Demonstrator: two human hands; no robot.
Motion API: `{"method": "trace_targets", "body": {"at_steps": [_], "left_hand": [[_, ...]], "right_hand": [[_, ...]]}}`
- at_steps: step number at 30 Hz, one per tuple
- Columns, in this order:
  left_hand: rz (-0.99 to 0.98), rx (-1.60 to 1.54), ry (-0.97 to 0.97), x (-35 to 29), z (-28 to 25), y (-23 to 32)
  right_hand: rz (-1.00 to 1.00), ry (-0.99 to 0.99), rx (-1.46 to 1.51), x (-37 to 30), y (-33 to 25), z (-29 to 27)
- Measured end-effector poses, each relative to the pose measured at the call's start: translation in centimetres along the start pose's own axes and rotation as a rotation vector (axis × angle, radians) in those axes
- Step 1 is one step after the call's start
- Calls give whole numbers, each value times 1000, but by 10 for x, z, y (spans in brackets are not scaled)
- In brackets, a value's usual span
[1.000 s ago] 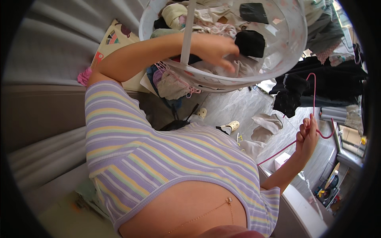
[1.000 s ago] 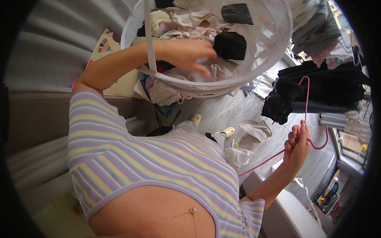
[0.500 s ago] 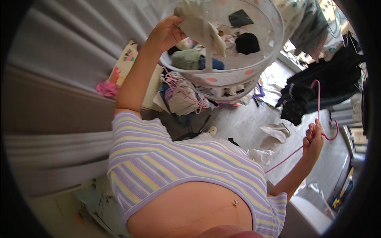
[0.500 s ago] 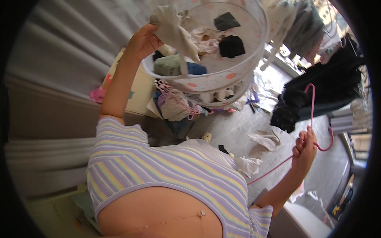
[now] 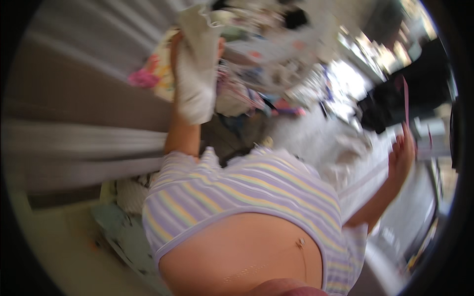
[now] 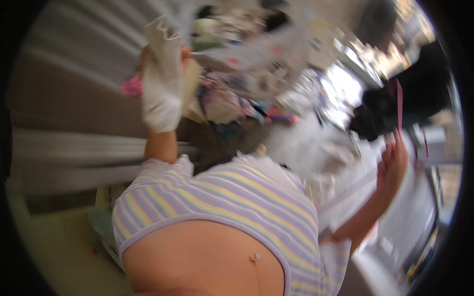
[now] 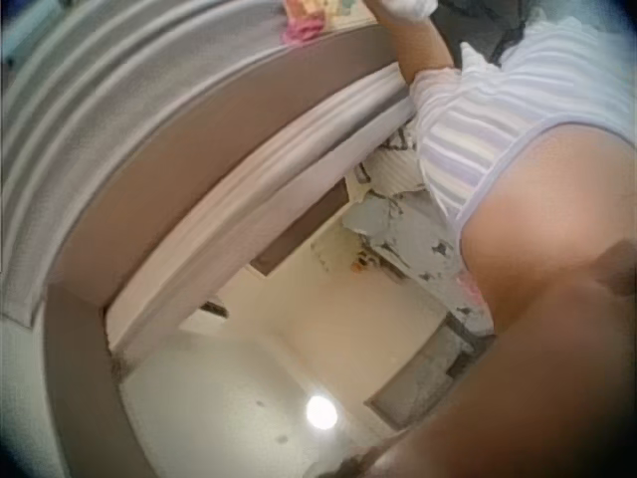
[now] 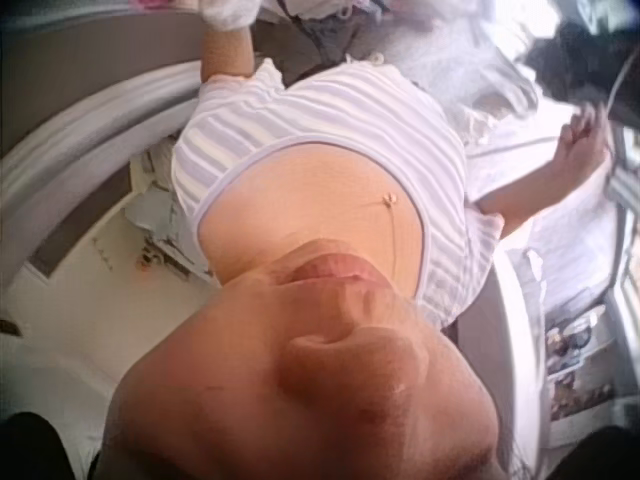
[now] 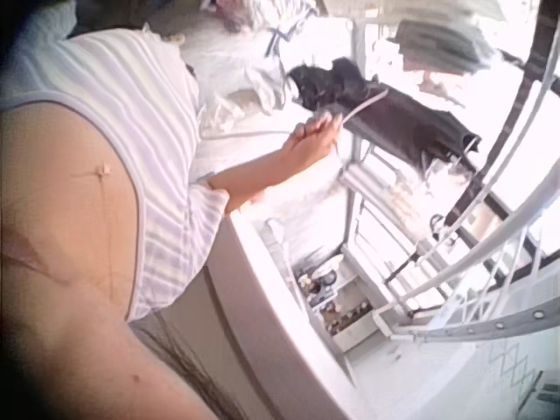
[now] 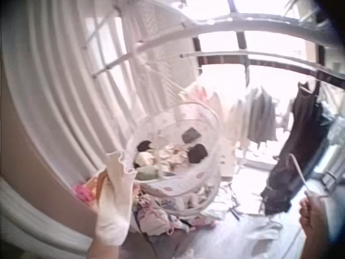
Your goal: The person takes items of clothing from a mesh basket, places them onto plastic hangers, and hangs the hangers on a rack.
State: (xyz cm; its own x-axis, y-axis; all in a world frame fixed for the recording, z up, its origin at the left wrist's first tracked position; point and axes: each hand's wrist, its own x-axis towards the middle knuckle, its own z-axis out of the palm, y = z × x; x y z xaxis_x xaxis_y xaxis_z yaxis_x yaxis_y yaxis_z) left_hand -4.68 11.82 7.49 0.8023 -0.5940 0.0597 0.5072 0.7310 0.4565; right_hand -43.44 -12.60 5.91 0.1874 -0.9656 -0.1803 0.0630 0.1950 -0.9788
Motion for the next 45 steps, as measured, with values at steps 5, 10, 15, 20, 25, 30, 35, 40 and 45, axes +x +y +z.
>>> {"method": "trace_targets", "body": {"at_steps": [5,10,15,20,25,30,35,40,45], "left_hand": [[-555,-245,40,-54,15,-75],[-880,72,35,-80,19,-147],[-1033,-165,-48,-105,29,-205],[-1189,-235,11,-112,41,-243],[-1068,-122,-110,-107,64,-255],[-1045,65,-117,-102,63,-271],[-1075,19,-128,-109,60,-274],[-991,89,-190,-116,81,-259],[-834,110,-296,-126,87,-253]], "right_hand": [[62,-270,54,-3,-36,-15],[43,-295,163,-19,-67,-52],[44,-263,170,-17,-60,-66],[45,-259,141,-15,-54,-64],[89,-301,122,-15,-53,-54],[122,-309,120,-14,-47,-45],[138,-217,146,-23,-53,-38],[102,-267,157,-8,-50,-44],[47,-222,167,6,-48,-37]]}}
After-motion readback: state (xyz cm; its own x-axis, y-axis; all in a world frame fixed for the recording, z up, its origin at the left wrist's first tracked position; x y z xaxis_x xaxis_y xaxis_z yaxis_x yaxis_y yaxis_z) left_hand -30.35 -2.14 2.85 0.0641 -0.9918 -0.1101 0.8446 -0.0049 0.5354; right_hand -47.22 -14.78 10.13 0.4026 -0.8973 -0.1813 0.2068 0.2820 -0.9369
